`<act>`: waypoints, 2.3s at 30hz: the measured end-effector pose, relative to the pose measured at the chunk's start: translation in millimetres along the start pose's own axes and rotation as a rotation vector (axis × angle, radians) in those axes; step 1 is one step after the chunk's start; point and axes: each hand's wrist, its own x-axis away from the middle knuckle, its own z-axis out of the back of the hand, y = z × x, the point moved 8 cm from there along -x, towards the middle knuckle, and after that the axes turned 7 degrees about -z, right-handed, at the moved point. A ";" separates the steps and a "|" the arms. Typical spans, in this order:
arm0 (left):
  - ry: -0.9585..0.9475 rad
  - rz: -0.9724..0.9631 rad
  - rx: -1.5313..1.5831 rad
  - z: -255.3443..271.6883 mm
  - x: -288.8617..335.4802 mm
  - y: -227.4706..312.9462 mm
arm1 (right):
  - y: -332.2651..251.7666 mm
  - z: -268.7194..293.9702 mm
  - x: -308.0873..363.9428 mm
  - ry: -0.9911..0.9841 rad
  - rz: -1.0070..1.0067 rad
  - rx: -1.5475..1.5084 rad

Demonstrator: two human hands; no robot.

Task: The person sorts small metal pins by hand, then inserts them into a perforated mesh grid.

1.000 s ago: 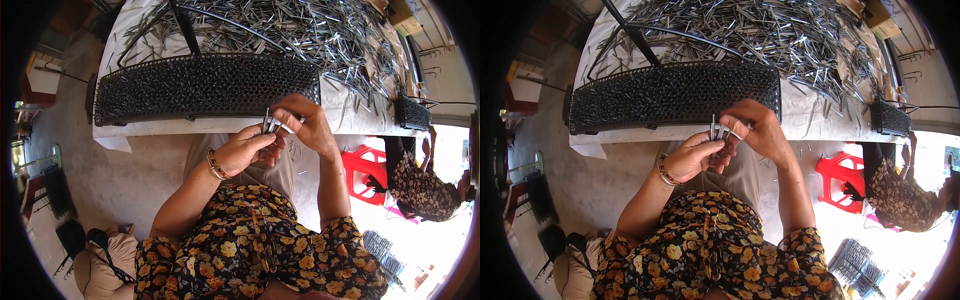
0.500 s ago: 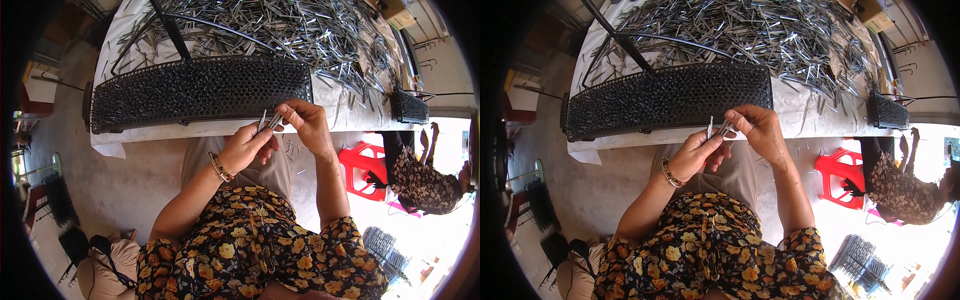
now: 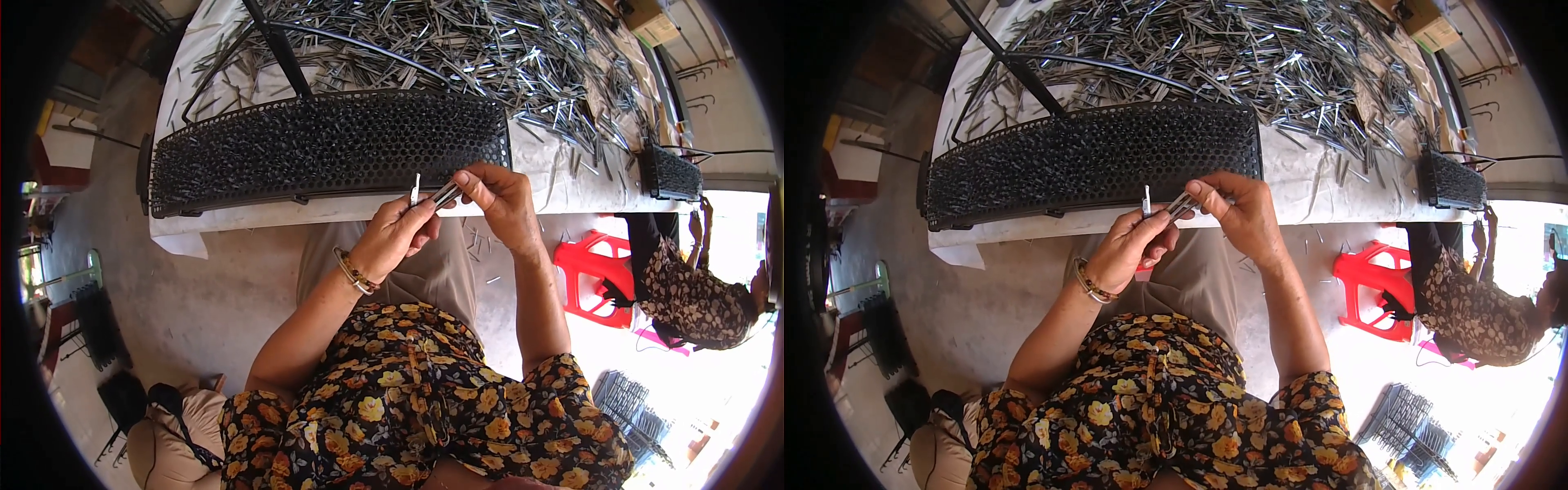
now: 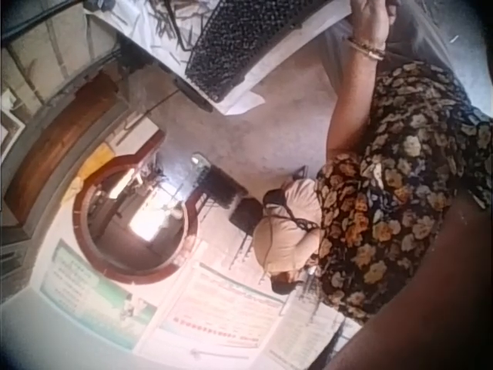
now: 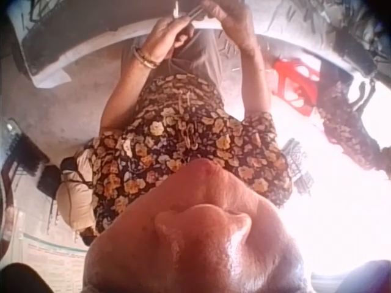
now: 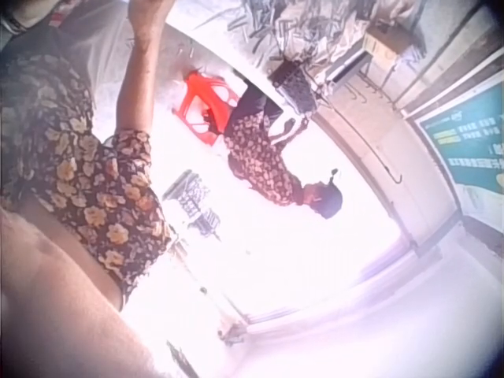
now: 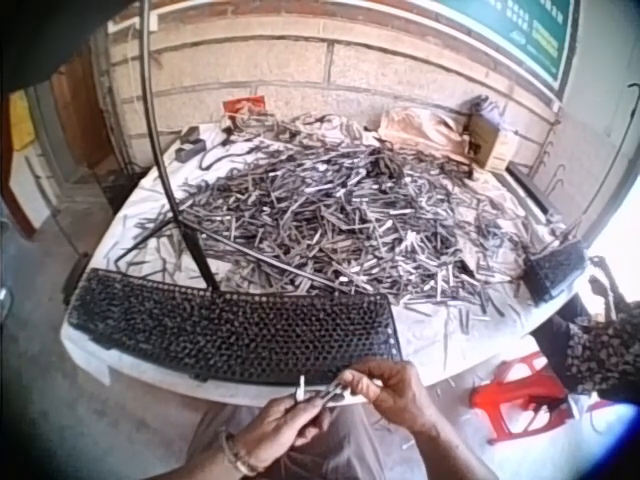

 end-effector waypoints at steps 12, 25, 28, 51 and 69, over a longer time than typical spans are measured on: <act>-0.050 0.017 -0.114 -5.4 3.5 -13.1 | 0.1 19.1 -1.2 0.214 0.028 -0.260; 0.068 0.126 0.332 0.7 1.9 -25.5 | -13.5 21.4 -27.6 0.476 0.432 0.341; 0.024 0.078 0.357 3.4 0.2 -24.6 | -25.2 9.9 -22.5 0.458 0.615 0.514; -0.009 0.016 0.187 -9.5 -1.9 -15.7 | -14.0 31.1 -6.0 0.257 0.181 0.068; -0.004 0.219 0.202 -10.9 5.7 -28.2 | -30.3 35.9 -25.5 0.295 0.353 0.295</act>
